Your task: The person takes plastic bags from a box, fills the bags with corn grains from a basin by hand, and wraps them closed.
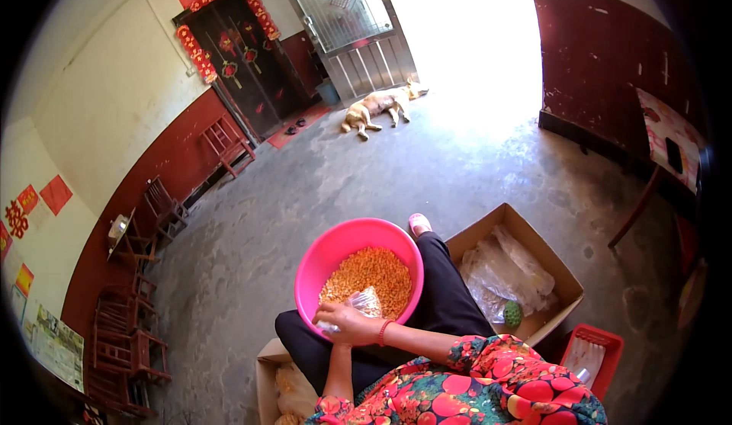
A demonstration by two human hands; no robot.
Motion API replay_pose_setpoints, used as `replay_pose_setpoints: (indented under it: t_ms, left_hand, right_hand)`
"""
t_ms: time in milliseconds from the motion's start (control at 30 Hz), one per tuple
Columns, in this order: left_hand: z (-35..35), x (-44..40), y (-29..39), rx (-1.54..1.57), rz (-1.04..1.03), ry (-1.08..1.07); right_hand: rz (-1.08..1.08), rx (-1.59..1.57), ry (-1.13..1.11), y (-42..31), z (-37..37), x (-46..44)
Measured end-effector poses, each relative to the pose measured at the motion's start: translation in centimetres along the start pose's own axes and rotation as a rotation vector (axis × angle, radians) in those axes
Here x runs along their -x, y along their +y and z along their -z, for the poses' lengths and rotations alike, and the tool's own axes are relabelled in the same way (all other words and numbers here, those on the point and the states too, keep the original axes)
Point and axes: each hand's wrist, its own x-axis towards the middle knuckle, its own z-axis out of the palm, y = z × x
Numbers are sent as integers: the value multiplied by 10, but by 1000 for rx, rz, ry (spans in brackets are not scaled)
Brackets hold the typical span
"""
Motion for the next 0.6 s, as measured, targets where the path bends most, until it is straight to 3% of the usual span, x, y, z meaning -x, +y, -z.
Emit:
replay_pose_setpoints:
  t_ms: [33,133,200,267,367,400,500,600]
  left_hand:
    - [-1,-1,0,34,8,16]
    - [-2,-2,3,59,-4,47]
    - [-4,-6,3,23,-41,44]
    - [-5,-8,1,-106,-205,20]
    - [-15,0,11,-117,-176,17]
    - [-12,-2,6,-119,-175,20]
    - [-6,-1,1,-538,-489,12]
    - [-14,5,2,-496,-456,-44]
  right_hand:
    - [-3,-194,8,10,8,0]
    - [-85,-95,84,25,38,9]
    - [-230,-69,19,50,38,22]
    - [-303,14,-46,76,31,42]
    - [-539,126,-321,91,20,58]
    - [-537,123,-323,90,18,54]
    - [-505,45,-378,87,10,52]
    - [-493,63,-462,94,7,51]
